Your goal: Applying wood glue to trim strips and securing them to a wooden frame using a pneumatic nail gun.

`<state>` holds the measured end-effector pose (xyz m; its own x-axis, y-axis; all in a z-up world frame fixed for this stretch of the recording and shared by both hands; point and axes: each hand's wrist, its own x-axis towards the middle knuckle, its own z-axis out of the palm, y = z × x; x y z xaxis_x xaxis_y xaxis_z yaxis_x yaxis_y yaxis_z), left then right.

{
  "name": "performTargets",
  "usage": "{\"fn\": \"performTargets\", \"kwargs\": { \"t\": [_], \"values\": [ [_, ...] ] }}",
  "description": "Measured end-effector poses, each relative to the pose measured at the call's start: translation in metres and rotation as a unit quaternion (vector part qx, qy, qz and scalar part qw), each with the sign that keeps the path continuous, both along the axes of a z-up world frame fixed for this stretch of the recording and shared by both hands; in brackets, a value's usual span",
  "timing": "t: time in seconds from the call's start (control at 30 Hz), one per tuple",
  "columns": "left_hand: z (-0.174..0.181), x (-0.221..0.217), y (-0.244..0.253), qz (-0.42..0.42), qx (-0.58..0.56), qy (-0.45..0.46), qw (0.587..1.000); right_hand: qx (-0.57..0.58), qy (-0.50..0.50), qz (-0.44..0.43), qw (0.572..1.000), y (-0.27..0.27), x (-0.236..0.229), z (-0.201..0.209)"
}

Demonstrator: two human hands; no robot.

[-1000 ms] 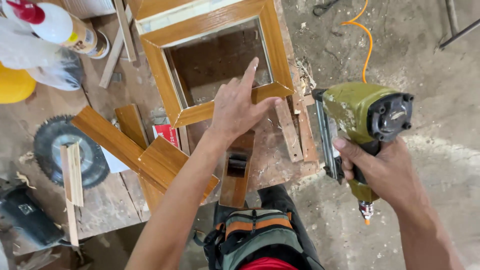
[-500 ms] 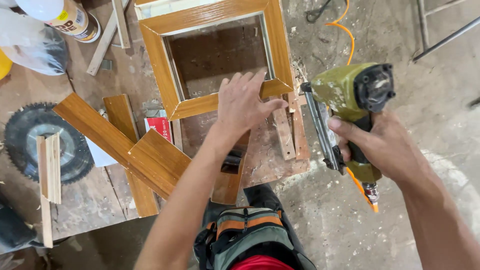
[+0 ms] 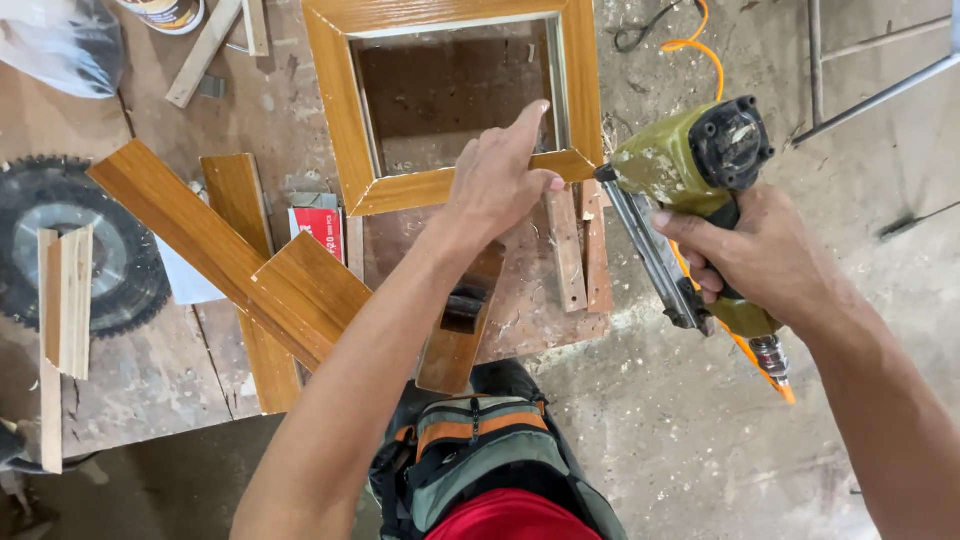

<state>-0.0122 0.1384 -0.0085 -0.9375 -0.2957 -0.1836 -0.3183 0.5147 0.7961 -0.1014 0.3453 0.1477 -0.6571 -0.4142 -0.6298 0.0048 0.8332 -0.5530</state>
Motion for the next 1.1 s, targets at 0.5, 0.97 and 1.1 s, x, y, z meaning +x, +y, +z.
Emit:
{"fn": "performTargets", "kwargs": {
  "t": [0.5, 0.97, 1.1],
  "values": [
    [0.01, 0.009, 0.005, 0.065, -0.015, 0.114, 0.991, -0.017, -0.043, -0.014, 0.999, -0.013, 0.001, 0.008],
    [0.004, 0.008, 0.005, 0.07, -0.014, 0.139, 0.988, 0.032, -0.026, -0.018, 0.999, -0.023, 0.008, 0.011],
    [0.002, 0.006, 0.006, 0.075, -0.025, 0.152, 0.985, 0.025, -0.031, -0.029, 0.999, -0.023, 0.009, 0.009]
  ]
}}
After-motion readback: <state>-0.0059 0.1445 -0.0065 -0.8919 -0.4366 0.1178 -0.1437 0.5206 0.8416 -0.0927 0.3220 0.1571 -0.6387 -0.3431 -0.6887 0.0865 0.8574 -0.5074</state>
